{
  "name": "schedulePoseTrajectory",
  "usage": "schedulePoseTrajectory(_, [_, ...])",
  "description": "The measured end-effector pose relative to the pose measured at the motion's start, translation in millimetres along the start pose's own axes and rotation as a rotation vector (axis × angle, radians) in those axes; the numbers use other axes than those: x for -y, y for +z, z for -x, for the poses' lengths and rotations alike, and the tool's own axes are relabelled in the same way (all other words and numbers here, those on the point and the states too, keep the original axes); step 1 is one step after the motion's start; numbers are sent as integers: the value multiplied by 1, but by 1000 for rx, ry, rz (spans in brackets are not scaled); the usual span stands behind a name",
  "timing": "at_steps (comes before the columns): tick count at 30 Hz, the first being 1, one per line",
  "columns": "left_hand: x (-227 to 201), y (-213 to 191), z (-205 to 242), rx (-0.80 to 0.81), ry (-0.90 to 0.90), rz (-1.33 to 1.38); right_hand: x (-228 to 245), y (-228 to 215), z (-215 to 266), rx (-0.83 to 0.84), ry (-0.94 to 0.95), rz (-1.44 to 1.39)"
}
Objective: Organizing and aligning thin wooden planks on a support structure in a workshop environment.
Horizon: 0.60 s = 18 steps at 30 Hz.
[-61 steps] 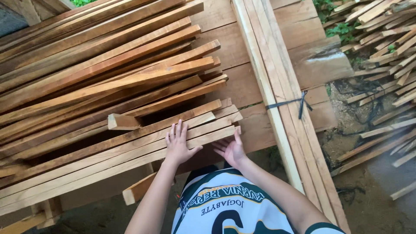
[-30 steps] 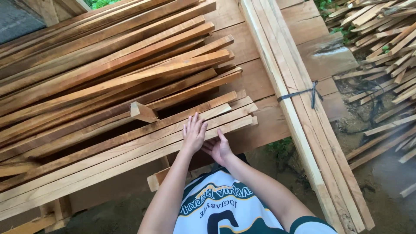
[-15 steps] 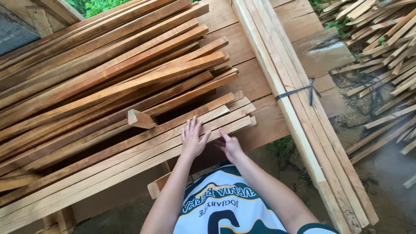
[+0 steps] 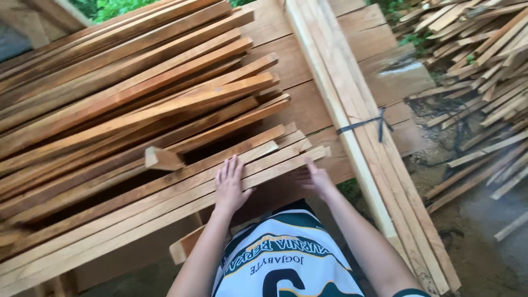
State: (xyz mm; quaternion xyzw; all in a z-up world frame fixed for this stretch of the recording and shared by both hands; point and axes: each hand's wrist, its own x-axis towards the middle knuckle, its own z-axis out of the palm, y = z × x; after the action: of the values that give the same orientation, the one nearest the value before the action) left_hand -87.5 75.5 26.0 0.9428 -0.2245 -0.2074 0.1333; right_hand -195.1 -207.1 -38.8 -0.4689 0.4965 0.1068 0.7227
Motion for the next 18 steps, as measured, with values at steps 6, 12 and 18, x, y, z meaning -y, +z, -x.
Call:
schedulePoseTrajectory(6, [-7, -4, -2, -1, -38, -30, 52, -71, -55, -204, -187, -164])
schedulePoseTrajectory(12, [-1, 2, -8, 75, -80, -26, 65, -50, -108, 250, -43, 7])
schedulePoseTrajectory(18, [-12, -5, -6, 123, -91, -70, 70, -35, -95, 397, 63, 51])
